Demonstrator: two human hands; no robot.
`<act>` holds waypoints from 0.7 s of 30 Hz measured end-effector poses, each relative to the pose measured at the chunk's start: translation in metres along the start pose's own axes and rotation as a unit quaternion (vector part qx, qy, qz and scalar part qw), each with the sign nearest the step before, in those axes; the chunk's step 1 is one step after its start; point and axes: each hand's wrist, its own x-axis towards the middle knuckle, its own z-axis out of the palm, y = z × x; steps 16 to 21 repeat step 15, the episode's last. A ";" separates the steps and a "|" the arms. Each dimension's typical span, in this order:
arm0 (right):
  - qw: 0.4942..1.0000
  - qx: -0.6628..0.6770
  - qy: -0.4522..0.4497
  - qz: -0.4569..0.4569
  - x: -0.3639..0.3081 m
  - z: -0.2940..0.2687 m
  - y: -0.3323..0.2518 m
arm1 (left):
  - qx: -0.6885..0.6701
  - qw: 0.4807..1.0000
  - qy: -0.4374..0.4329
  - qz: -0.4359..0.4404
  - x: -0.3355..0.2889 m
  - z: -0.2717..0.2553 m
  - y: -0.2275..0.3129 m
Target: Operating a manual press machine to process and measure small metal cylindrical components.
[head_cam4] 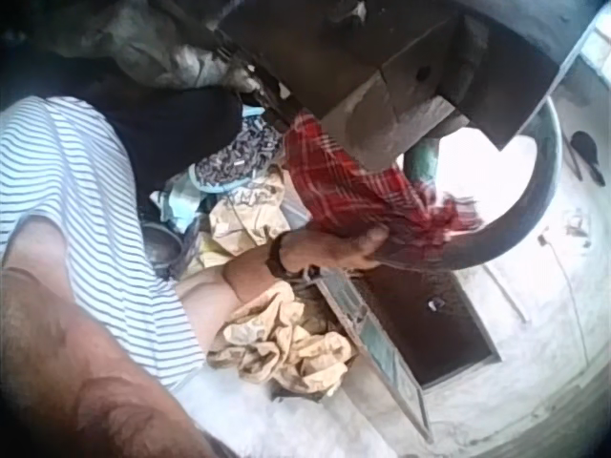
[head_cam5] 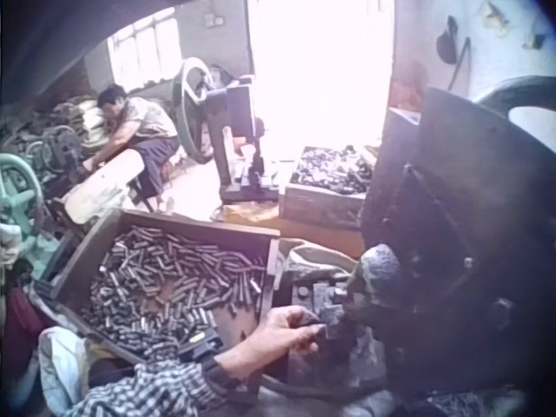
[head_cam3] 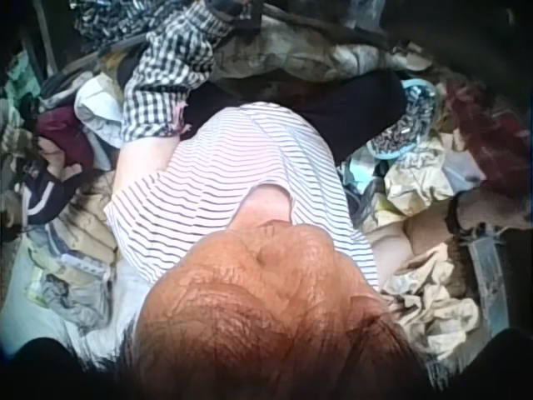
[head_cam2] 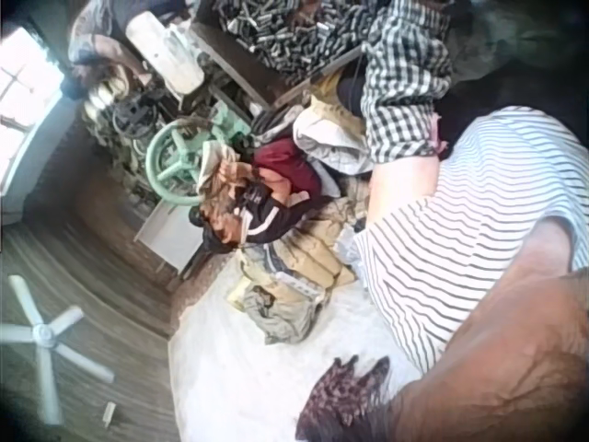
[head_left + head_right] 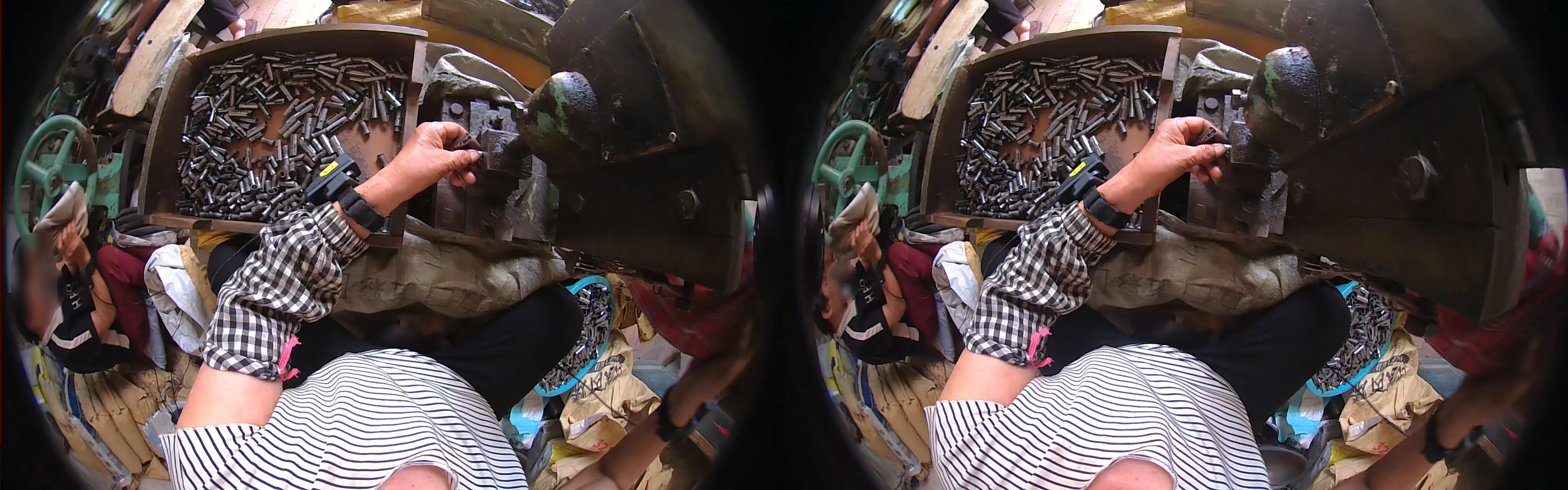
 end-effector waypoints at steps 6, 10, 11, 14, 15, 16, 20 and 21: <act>0.883 0.389 0.034 0.261 -0.045 0.058 -0.058 | 0.134 0.989 0.055 0.036 -0.007 0.007 0.006; 0.686 0.541 0.195 0.446 0.006 0.024 -0.064 | 0.191 0.980 0.044 -0.026 -0.014 -0.006 0.018; 0.746 0.493 0.156 0.421 0.012 0.017 -0.052 | 0.194 0.980 0.045 -0.026 -0.017 -0.010 0.018; 0.891 0.313 0.032 0.327 0.005 -0.005 0.012 | 0.179 0.983 0.023 -0.034 -0.018 -0.016 0.018; 0.926 0.240 -0.011 0.290 -0.007 -0.015 0.042 | 0.176 0.984 0.015 -0.033 -0.013 -0.013 0.018; 0.926 0.240 -0.011 0.290 -0.007 -0.015 0.042 | 0.176 0.984 0.015 -0.033 -0.013 -0.013 0.018; 0.926 0.240 -0.011 0.290 -0.007 -0.015 0.042 | 0.176 0.984 0.015 -0.033 -0.013 -0.013 0.018; 0.926 0.240 -0.011 0.290 -0.007 -0.015 0.042 | 0.176 0.984 0.015 -0.033 -0.013 -0.013 0.018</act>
